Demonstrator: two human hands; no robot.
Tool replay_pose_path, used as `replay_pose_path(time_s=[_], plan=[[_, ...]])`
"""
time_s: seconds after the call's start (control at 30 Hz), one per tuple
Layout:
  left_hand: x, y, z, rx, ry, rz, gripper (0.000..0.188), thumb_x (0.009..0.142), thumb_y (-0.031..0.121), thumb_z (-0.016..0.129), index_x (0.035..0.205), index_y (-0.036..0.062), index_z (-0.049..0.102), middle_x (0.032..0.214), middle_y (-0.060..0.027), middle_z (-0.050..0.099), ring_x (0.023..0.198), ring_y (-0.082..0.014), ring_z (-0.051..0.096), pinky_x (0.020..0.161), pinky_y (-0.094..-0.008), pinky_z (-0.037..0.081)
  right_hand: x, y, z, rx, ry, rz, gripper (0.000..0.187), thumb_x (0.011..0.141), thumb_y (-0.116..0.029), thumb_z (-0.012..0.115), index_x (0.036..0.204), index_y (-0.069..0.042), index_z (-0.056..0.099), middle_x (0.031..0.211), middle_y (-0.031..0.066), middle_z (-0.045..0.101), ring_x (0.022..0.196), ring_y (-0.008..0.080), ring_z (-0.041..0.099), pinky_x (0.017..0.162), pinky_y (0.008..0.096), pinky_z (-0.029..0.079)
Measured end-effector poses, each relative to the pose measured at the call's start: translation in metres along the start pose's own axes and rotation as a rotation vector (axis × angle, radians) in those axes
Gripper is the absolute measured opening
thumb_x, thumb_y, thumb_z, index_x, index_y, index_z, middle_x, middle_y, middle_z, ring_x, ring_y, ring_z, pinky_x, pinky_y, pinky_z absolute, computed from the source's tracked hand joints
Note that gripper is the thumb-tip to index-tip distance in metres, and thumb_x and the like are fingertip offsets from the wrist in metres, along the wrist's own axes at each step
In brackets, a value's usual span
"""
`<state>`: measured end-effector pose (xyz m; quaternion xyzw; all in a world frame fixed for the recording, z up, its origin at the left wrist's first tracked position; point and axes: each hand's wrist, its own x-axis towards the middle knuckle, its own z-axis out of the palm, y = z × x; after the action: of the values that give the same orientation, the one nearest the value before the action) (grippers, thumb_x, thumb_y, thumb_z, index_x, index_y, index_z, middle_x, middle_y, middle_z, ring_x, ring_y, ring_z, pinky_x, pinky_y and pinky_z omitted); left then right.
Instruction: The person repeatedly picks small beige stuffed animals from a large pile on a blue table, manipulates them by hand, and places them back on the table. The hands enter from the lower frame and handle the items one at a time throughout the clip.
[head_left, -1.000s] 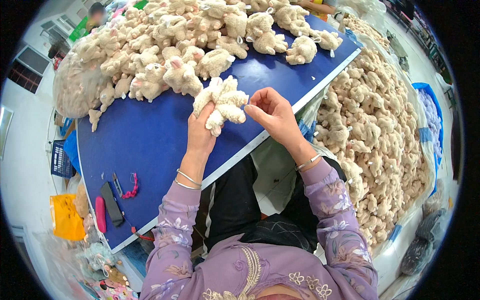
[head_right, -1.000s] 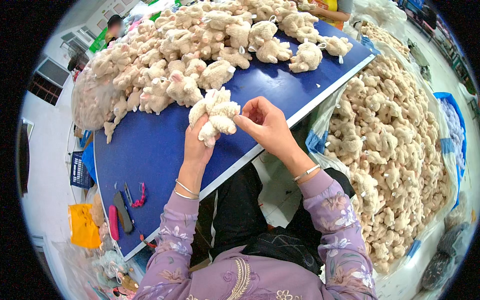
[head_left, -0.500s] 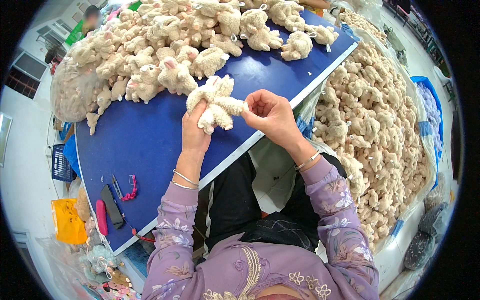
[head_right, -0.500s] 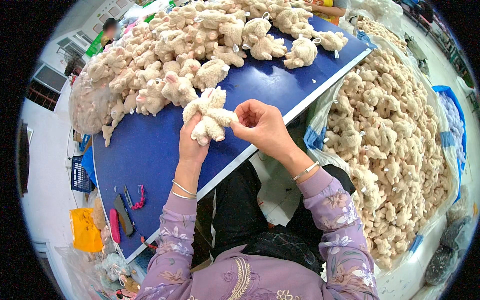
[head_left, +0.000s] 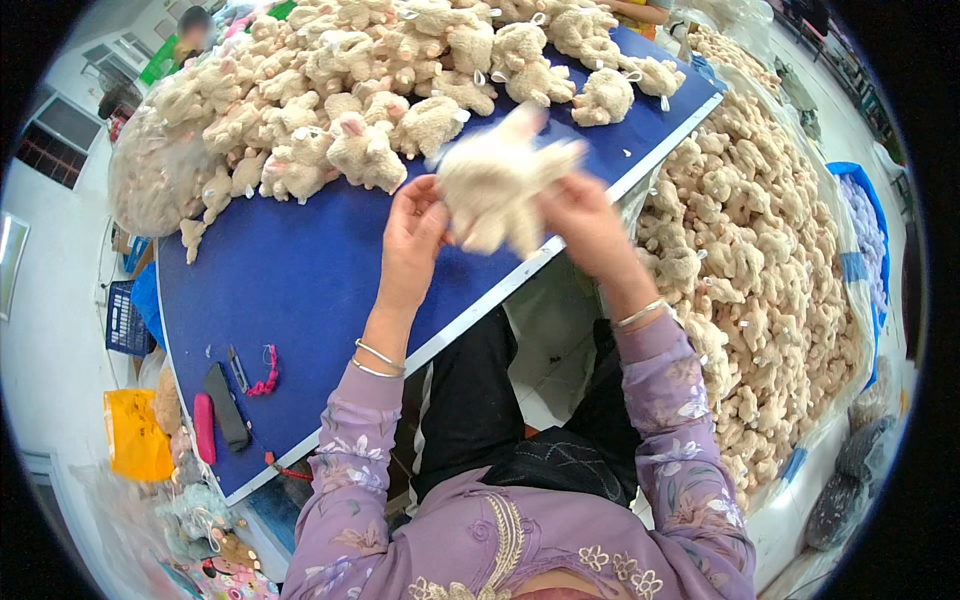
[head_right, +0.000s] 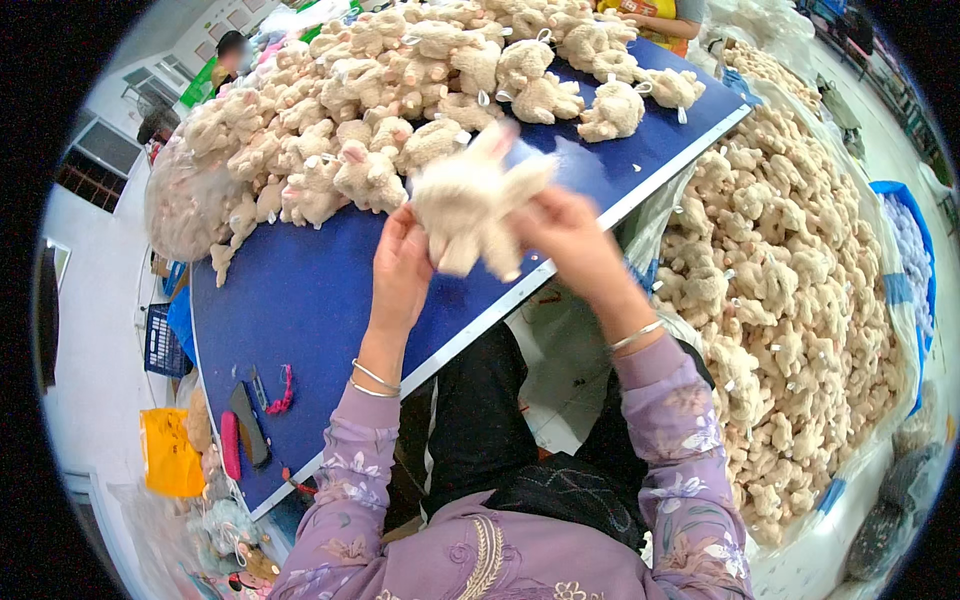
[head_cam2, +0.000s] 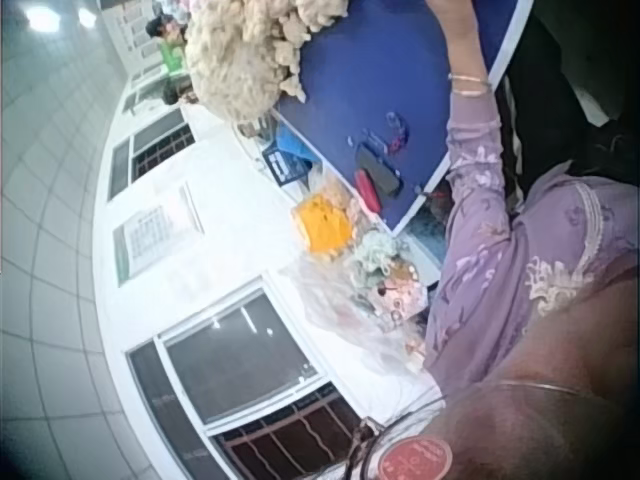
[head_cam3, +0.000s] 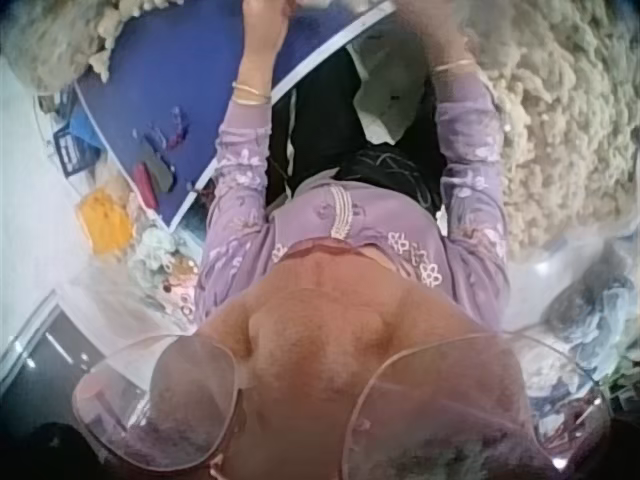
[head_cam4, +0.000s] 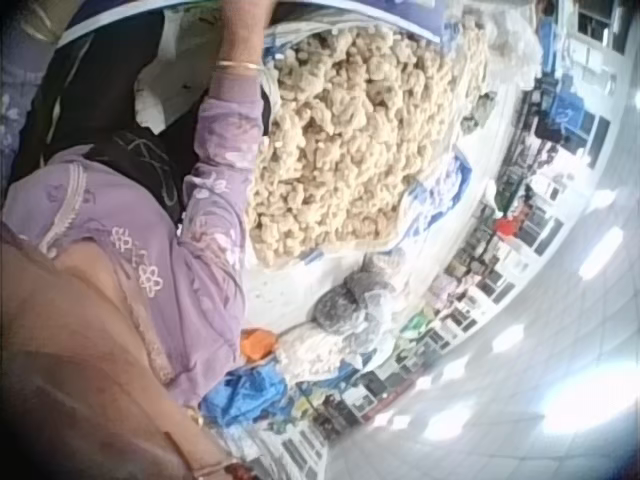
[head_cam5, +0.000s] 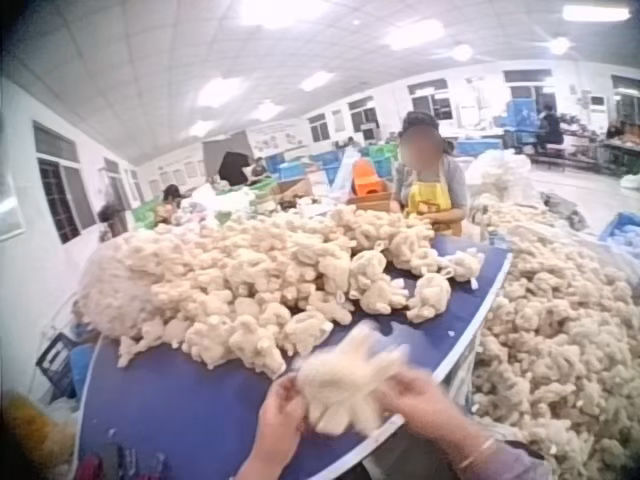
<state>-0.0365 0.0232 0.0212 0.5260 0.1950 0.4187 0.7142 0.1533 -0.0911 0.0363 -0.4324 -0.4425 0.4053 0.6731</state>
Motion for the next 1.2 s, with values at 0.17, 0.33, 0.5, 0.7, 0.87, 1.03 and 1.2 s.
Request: replay_pose_path(time_s=[0.17,0.33,0.5,0.7,0.87,1.03,1.2], plan=[[0.032,0.013,-0.042,0.701,0.356,0.362,0.046,0.086,0.021,0.068,0.122,0.0015,0.049,0.115,-0.0112,0.054,0.099,-0.0191,0.053,0.085,-0.0298,0.045,0.003,-0.063,-0.035,0.667,-0.123,-0.307,0.061,0.096,-0.053,0.043,0.129,-0.002,0.05,0.115,0.0165,0.064,0.077,0.0198,0.063,0.072,0.0366,0.054],[0.075,0.002,-0.073,1.432,0.513,0.524,0.067,0.077,0.029,0.075,0.13,-0.0002,0.044,0.126,-0.0208,0.05,0.113,-0.0339,0.051,0.098,-0.0414,0.042,0.02,0.012,-0.006,-0.08,0.188,0.309,0.04,0.094,-0.037,0.057,0.109,0.0,0.062,0.091,0.008,0.07,0.069,0.0129,0.062,0.065,0.0274,0.05],[0.071,-0.003,-0.07,1.008,0.325,0.267,0.06,0.077,0.021,0.073,0.125,-0.002,0.045,0.114,-0.0186,0.058,0.104,-0.0285,0.058,0.091,-0.0378,0.047,0.016,0.027,0.018,-0.29,-0.071,0.195,0.026,0.093,-0.017,0.061,0.108,0.004,0.059,0.092,0.0074,0.066,0.072,0.0087,0.058,0.066,0.0229,0.049],[0.019,-0.002,-0.025,0.019,-0.085,-0.092,0.043,0.092,0.018,0.045,0.127,-0.0077,0.046,0.118,-0.0212,0.06,0.101,-0.0266,0.064,0.085,-0.036,0.053,0.012,0.032,0.023,-0.202,-0.003,0.079,0.029,0.088,-0.017,0.067,0.108,0.002,0.059,0.089,0.0032,0.063,0.072,0.006,0.057,0.063,0.0218,0.048],[0.004,-0.004,0.0,-0.206,0.006,-0.119,0.034,0.091,0.013,0.046,0.119,-0.0048,0.053,0.105,-0.0118,0.064,0.09,-0.0196,0.066,0.078,-0.0326,0.054,0.005,0.028,0.03,-0.21,-0.108,0.059,0.034,0.088,-0.014,0.069,0.115,0.001,0.054,0.098,0.0035,0.061,0.08,0.0066,0.057,0.07,0.0219,0.049],[0.005,-0.008,0.007,0.079,-0.03,-0.036,0.04,0.092,0.019,0.055,0.124,-0.0029,0.044,0.11,-0.0109,0.059,0.096,-0.0175,0.061,0.081,-0.0313,0.053,0.001,0.023,0.034,-0.329,-0.076,-0.054,0.048,0.081,-0.019,0.073,0.118,0.001,0.051,0.103,0.0115,0.063,0.083,0.016,0.061,0.074,0.0299,0.051],[0.001,-0.017,0.016,0.57,-0.065,0.18,0.06,0.092,0.03,0.063,0.132,-0.0004,0.03,0.122,-0.0131,0.049,0.108,-0.0178,0.053,0.092,-0.0324,0.047,0.001,0.028,0.034,-0.71,-0.108,-0.217,0.055,0.076,-0.017,0.073,0.121,0.002,0.048,0.114,0.0205,0.058,0.098,0.0281,0.062,0.085,0.0338,0.05]])
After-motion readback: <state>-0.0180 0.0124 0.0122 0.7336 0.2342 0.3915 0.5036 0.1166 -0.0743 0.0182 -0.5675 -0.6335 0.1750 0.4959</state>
